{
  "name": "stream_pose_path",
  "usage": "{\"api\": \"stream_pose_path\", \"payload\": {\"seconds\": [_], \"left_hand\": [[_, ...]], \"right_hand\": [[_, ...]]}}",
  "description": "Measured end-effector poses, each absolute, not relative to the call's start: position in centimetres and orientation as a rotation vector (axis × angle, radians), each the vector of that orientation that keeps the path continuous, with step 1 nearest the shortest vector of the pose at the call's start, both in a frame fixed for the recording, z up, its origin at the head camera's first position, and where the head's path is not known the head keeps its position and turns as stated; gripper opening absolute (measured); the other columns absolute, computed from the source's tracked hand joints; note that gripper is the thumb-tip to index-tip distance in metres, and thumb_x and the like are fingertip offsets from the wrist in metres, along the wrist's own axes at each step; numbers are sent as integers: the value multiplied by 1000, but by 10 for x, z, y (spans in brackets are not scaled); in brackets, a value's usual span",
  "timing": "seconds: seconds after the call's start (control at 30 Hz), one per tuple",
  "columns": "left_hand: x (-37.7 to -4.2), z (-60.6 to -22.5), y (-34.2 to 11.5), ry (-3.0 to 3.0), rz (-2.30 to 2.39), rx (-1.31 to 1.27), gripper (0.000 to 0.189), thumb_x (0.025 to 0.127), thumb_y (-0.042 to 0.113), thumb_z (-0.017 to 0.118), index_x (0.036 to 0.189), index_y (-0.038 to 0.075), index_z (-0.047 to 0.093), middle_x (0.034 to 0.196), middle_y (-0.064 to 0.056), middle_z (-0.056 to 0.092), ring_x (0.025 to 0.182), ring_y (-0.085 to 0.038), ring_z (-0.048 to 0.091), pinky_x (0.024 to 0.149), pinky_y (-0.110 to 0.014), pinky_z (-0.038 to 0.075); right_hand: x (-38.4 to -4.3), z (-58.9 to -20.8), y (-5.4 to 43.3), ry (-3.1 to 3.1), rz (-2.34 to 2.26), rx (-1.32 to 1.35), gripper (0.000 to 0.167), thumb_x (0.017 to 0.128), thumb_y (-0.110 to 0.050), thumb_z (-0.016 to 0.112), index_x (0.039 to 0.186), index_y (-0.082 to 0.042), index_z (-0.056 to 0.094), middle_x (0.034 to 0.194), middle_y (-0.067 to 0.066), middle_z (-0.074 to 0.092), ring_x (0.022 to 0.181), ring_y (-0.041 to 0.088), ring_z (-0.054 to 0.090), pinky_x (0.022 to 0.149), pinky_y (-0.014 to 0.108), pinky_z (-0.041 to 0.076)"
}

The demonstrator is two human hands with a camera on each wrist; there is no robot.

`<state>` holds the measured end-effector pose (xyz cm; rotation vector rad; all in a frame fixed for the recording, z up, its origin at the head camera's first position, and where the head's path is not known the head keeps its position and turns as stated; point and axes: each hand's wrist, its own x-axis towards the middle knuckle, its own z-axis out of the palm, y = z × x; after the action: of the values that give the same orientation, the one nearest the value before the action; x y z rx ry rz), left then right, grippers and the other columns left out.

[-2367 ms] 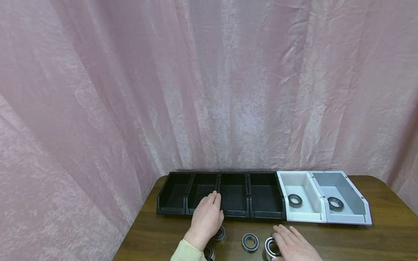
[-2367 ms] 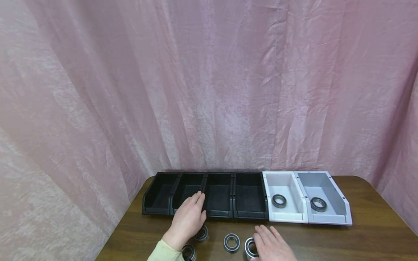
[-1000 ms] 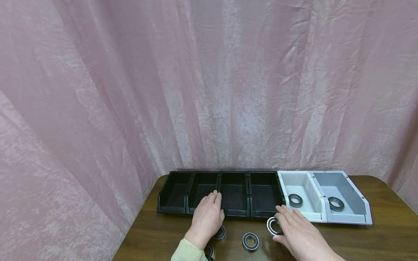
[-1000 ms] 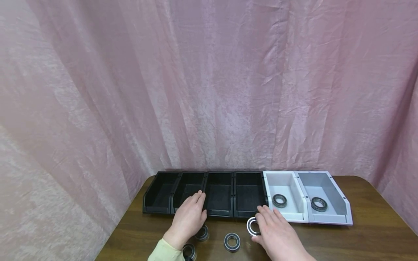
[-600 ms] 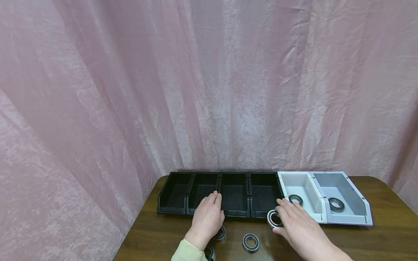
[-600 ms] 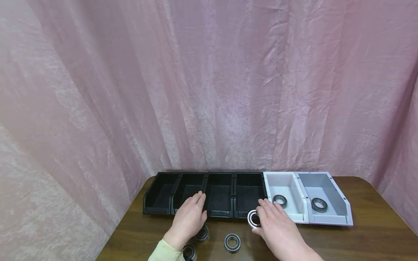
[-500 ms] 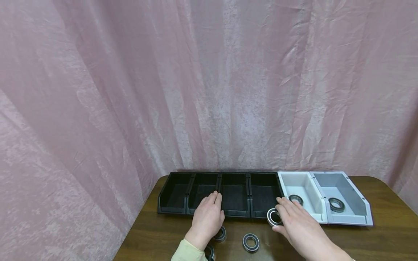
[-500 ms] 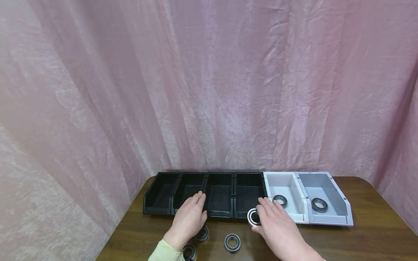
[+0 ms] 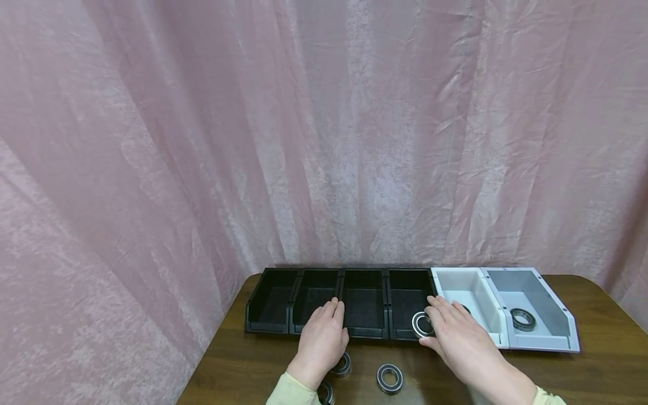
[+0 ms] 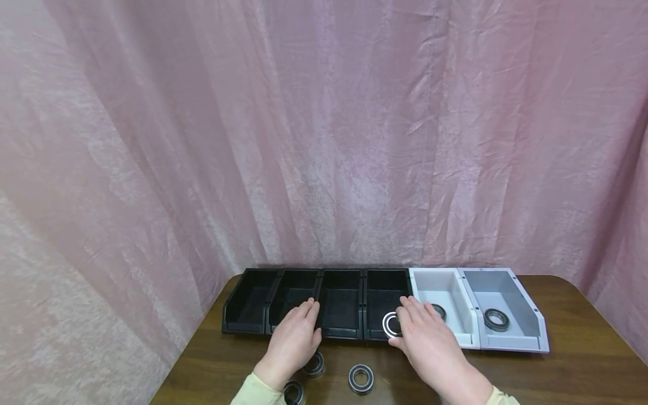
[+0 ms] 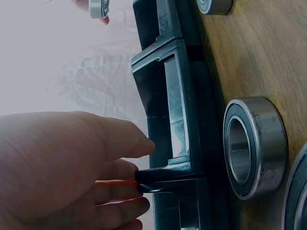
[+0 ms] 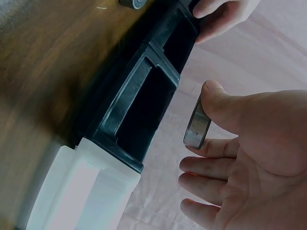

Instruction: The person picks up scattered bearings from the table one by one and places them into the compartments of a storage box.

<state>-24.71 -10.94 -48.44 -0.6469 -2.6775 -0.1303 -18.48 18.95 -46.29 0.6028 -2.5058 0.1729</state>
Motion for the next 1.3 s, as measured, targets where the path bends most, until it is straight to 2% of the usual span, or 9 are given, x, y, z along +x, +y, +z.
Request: {"api": "stream_pose_path", "payload": {"seconds": [0.2,0.43,1.3], "left_hand": [[-247,-484,-110,-2682,-141,-652,55,95,20,86,141,-5,70,147,-21,68,133,-32,68,115,-47,54],[-248,-483,-110,-2669,-135,-660,54,95,20,86,140,-5,70,147,-21,68,133,-32,69,115,-47,54],[-248,-486,-110,-2664,-120,-659,54,95,21,86,140,-5,71,146,-21,68,133,-32,69,115,-47,54]], "right_hand": [[-192,-461,188,-2572,195,574,55,91,-31,91,125,6,69,145,30,65,138,44,62,116,62,49],[-200,-459,188,-2555,208,561,56,89,-29,92,123,9,68,142,33,65,133,48,65,113,63,51],[-226,-458,183,-2582,228,508,53,90,-28,91,121,9,69,138,32,67,134,48,64,113,64,50]]}}
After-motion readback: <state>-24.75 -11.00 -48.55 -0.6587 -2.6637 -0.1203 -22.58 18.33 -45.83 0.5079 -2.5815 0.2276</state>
